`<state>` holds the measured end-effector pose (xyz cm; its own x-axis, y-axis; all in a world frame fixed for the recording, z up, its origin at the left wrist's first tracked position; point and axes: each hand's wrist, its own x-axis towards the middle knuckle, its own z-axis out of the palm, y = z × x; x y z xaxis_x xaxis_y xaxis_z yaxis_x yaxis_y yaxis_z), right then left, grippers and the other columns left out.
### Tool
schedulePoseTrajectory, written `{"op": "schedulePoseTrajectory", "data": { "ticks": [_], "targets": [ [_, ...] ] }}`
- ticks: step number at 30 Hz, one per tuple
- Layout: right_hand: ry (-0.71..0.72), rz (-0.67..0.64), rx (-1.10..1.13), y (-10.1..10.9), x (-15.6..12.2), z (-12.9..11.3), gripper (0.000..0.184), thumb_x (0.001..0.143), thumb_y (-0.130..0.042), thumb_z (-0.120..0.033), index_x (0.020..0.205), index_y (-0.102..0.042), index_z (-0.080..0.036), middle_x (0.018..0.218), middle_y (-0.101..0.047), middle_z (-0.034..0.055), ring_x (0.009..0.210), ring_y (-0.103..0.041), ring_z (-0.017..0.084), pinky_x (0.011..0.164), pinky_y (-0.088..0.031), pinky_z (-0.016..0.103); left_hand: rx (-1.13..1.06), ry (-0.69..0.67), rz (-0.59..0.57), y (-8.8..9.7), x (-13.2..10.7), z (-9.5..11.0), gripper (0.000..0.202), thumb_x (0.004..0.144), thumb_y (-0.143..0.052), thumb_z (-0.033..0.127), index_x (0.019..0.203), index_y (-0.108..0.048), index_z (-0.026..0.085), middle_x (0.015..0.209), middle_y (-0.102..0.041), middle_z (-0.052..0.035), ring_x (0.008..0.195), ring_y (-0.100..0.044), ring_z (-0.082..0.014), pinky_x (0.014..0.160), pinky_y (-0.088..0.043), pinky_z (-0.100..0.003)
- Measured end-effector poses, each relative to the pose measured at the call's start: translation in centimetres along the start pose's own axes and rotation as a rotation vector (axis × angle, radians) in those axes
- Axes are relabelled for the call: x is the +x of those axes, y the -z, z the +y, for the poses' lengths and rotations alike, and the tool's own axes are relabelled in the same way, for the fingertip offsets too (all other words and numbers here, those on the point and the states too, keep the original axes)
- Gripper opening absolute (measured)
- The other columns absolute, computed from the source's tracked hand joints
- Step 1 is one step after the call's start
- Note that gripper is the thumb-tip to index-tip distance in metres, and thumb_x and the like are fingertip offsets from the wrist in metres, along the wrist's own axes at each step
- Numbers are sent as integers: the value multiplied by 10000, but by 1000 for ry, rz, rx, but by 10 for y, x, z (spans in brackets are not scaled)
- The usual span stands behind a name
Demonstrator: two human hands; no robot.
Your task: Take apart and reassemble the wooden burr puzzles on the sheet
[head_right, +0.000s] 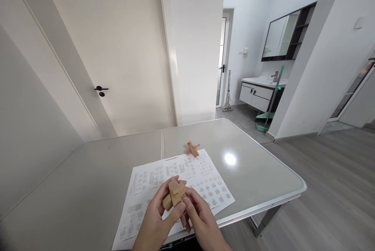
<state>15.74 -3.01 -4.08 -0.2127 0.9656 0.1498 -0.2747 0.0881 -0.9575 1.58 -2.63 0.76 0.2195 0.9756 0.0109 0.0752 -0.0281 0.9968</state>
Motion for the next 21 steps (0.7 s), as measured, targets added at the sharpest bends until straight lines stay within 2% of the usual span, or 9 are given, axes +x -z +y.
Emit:
{"op": "schedulePoseTrajectory", "data": {
  "ticks": [5, 9, 11, 13, 14, 17, 21],
  "targets": [
    [32, -11, -4, 1, 6, 10, 449, 1001, -481, -635, 948, -603, -206, 625, -430, -62, 528, -392, 104, 521, -382, 231, -4, -93, 108, 11, 7, -5, 563, 888, -697, 497, 1372, -565, 243, 1377, -648, -144, 1306, -600, -324, 1076, -501, -414],
    [36, -4, -18, 9, 11, 25, 444, 1016, -462, -619, 923, -597, -206, 727, -518, -33, 512, -423, 86, 508, -387, 234, 50, -185, 169, 34, 17, -7, 561, 938, -614, 527, 1409, -477, 255, 1387, -636, -130, 1289, -618, -293, 1082, -495, -421],
    [21, 19, -42, 18, 16, 38, 447, 1002, -478, -633, 950, -604, -207, 795, -552, -16, 524, -438, 87, 498, -395, 234, 181, -208, 246, 53, 25, -14, 590, 934, -618, 521, 1429, -414, 275, 1402, -625, -113, 1296, -609, -285, 1095, -476, -447],
    [3, 51, -75, 27, 20, 52, 473, 979, -487, -665, 954, -606, -209, 841, -575, 0, 537, -453, 95, 488, -404, 238, 422, -165, 356, 77, 36, -27, 644, 904, -651, 526, 1439, -375, 296, 1409, -625, -96, 1339, -566, -306, 1122, -428, -508],
    [-10, 75, -94, 32, 22, 60, 487, 971, -483, -682, 942, -603, -211, 837, -582, 1, 536, -458, 100, 481, -402, 240, 534, -133, 370, 90, 41, -35, 675, 894, -654, 535, 1452, -351, 305, 1428, -614, -90, 1372, -529, -321, 1134, -401, -540],
    [-56, 130, -154, 41, 26, 77, 506, 968, -458, -702, 920, -596, -218, 732, -557, -24, 511, -454, 113, 475, -388, 244, 747, -137, 359, 128, 57, -62, 673, 912, -601, 523, 1471, -311, 284, 1471, -573, -88, 1407, -481, -325, 1148, -375, -555],
    [-56, 119, -195, 42, 24, 81, 488, 987, -439, -679, 901, -595, -225, 649, -513, -46, 510, -463, 125, 502, -396, 250, 960, -164, 337, 167, 73, -95, 611, 897, -585, 497, 1420, -397, 243, 1447, -581, -108, 1389, -490, -325, 1167, -360, -520]
  ]
}}
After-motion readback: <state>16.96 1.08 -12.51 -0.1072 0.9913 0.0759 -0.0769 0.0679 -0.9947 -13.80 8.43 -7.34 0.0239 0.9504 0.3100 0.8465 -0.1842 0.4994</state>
